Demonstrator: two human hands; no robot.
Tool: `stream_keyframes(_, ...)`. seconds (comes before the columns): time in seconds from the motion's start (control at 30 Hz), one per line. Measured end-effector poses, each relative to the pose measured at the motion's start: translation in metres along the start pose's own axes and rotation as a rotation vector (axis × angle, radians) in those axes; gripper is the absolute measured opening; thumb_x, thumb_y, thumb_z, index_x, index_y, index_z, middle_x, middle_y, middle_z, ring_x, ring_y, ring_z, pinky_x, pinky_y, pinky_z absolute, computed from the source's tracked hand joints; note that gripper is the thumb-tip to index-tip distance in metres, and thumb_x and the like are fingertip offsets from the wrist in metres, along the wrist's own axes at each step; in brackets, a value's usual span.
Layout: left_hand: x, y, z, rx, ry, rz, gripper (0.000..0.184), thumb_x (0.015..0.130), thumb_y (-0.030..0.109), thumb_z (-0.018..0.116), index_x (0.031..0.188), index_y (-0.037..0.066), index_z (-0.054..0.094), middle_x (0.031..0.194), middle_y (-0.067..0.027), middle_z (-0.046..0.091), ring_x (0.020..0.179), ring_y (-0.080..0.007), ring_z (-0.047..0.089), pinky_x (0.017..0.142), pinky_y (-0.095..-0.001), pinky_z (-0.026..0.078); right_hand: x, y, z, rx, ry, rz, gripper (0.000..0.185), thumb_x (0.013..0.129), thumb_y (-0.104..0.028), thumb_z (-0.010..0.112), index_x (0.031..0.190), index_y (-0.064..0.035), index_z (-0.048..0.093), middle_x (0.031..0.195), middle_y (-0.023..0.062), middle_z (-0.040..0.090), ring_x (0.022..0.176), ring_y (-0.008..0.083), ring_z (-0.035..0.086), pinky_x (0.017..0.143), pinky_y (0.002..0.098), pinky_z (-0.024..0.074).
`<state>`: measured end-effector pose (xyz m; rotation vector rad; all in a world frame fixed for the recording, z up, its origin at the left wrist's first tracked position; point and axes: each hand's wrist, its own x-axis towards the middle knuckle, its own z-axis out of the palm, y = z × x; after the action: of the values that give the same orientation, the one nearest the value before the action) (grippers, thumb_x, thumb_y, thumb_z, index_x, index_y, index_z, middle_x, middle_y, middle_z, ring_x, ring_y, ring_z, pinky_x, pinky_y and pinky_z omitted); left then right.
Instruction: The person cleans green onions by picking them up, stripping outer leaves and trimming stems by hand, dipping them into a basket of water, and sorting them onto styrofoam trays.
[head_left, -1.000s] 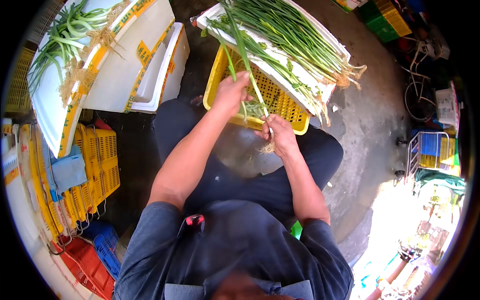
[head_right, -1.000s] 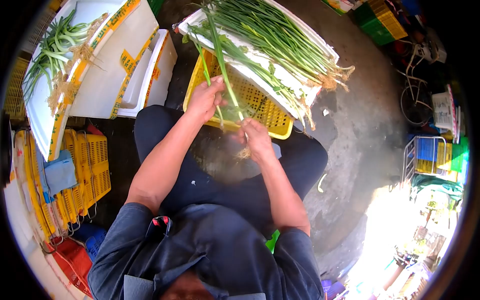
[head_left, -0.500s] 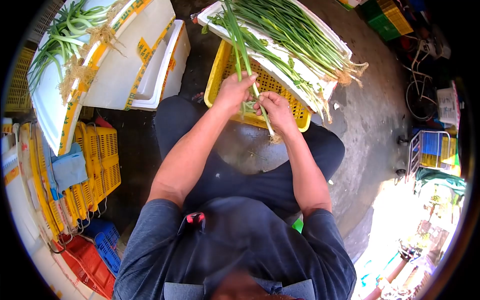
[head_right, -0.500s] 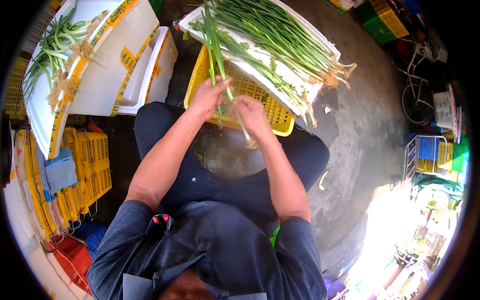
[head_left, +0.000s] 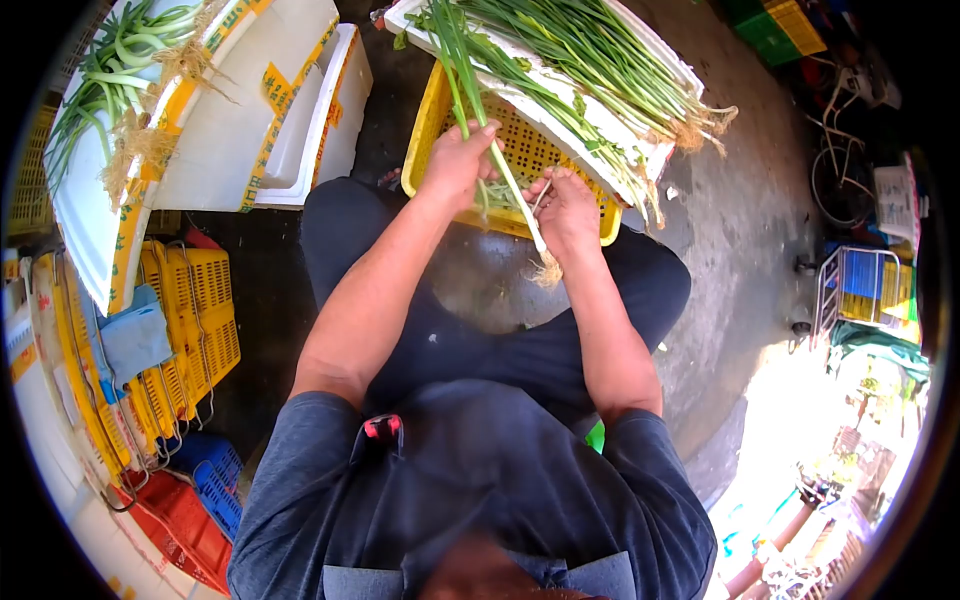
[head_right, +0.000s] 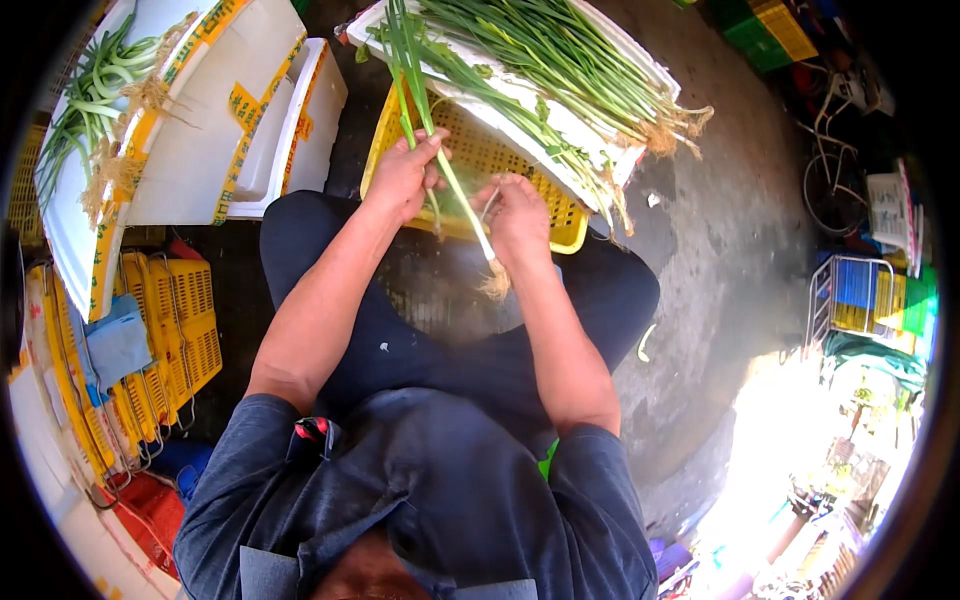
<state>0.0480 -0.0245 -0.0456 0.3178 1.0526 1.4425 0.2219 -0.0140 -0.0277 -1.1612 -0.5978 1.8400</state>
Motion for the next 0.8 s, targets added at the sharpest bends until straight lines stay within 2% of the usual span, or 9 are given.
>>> stream_keyframes(0.1, 0.004, 0.003, -0.005, -0.042, 0.054, 0.033, 0.019, 0.100, 0.016, 0.060, 0.114, 0.003, 0.060, 0.086, -0.0052, 0.061, 0.053, -0.0096, 0.046, 0.053, -0.0285, 0.048, -0.017, -0.008, -0.015, 0.133, -0.113, -0.029, 0.014, 0.102, -0.016, 0.052, 0.098, -0.0043, 0.057, 0.074, 0.0032, 0.053, 0.062, 0.0150, 0.051, 0.071, 0.0286, 0.0516)
stream_keyframes(0.2, 0.008, 0.008, -0.011, -0.108, 0.118, 0.116, 0.018, 0.099, 0.015, 0.061, 0.110, 0.001, 0.059, 0.083, -0.0075, 0.061, 0.052, -0.0106, 0.047, 0.048, -0.0282, 0.047, -0.039, -0.022, -0.037, 0.028, -0.070, -0.068, 0.015, 0.103, -0.018, 0.054, 0.098, -0.0045, 0.058, 0.070, 0.0007, 0.050, 0.058, 0.0110, 0.044, 0.073, 0.0307, 0.0539)
stream_keyframes(0.37, 0.014, 0.012, -0.022, -0.147, 0.168, 0.172, 0.016, 0.101, 0.013, 0.056, 0.112, 0.002, 0.059, 0.088, -0.0091, 0.061, 0.054, -0.0125, 0.050, 0.055, -0.0306, 0.049, -0.067, -0.052, -0.082, -0.183, -0.034, -0.177, 0.016, 0.103, -0.016, 0.052, 0.105, -0.0023, 0.059, 0.065, -0.0026, 0.043, 0.052, 0.0073, 0.037, 0.069, 0.0331, 0.0585)
stream_keyframes(0.53, 0.009, 0.013, -0.013, -0.111, 0.041, 0.123, 0.020, 0.102, 0.012, 0.053, 0.119, 0.002, 0.056, 0.093, -0.0115, 0.064, 0.057, -0.0138, 0.054, 0.057, -0.0314, 0.049, -0.049, -0.063, -0.070, -0.420, 0.012, -0.286, 0.028, 0.100, -0.007, 0.050, 0.126, -0.0019, 0.060, 0.071, -0.0006, 0.050, 0.063, 0.0071, 0.046, 0.079, 0.0321, 0.0570)
stream_keyframes(0.57, 0.009, 0.012, -0.011, -0.084, 0.035, 0.128, 0.022, 0.102, 0.012, 0.053, 0.122, 0.003, 0.056, 0.093, -0.0113, 0.064, 0.057, -0.0135, 0.054, 0.057, -0.0305, 0.049, -0.034, -0.061, -0.074, -0.515, -0.019, -0.301, 0.033, 0.098, -0.008, 0.052, 0.129, -0.0011, 0.061, 0.085, 0.0030, 0.061, 0.074, 0.0103, 0.055, 0.087, 0.0295, 0.0528)
stream_keyframes(0.63, 0.009, 0.011, -0.012, -0.027, 0.028, 0.139, 0.025, 0.103, 0.013, 0.053, 0.126, 0.004, 0.054, 0.092, -0.0110, 0.065, 0.057, -0.0129, 0.054, 0.057, -0.0285, 0.049, -0.009, -0.053, -0.067, -0.958, -0.070, -0.481, 0.033, 0.097, -0.014, 0.055, 0.127, 0.0000, 0.063, 0.099, 0.0063, 0.068, 0.082, 0.0143, 0.061, 0.088, 0.0284, 0.0498)
stream_keyframes(0.7, 0.007, 0.012, -0.012, -0.026, -0.002, 0.153, 0.029, 0.103, 0.014, 0.053, 0.131, 0.006, 0.052, 0.094, -0.0110, 0.066, 0.058, -0.0119, 0.053, 0.057, -0.0250, 0.048, 0.007, -0.042, -0.056, -1.191, -0.113, -0.710, 0.033, 0.097, -0.017, 0.056, 0.124, -0.0002, 0.064, 0.102, 0.0081, 0.070, 0.086, 0.0160, 0.063, 0.086, 0.0299, 0.0492)
stream_keyframes(0.77, 0.006, 0.011, -0.012, -0.048, -0.022, 0.171, 0.030, 0.103, 0.014, 0.054, 0.132, 0.006, 0.052, 0.094, -0.0107, 0.067, 0.059, -0.0117, 0.053, 0.057, -0.0241, 0.048, 0.009, -0.030, -0.043, -1.165, -0.219, -0.594, 0.032, 0.097, -0.019, 0.056, 0.120, -0.0004, 0.067, 0.101, 0.0086, 0.071, 0.087, 0.0162, 0.064, 0.084, 0.0304, 0.0488)
stream_keyframes(0.8, 0.004, 0.010, -0.010, -0.075, -0.049, 0.182, 0.030, 0.103, 0.014, 0.054, 0.132, 0.006, 0.052, 0.094, -0.0107, 0.067, 0.059, -0.0116, 0.053, 0.057, -0.0239, 0.048, -0.003, -0.030, -0.023, -1.016, -0.294, -0.363, 0.031, 0.097, -0.020, 0.056, 0.118, -0.0006, 0.068, 0.097, 0.0082, 0.071, 0.086, 0.0156, 0.063, 0.082, 0.0302, 0.0486)
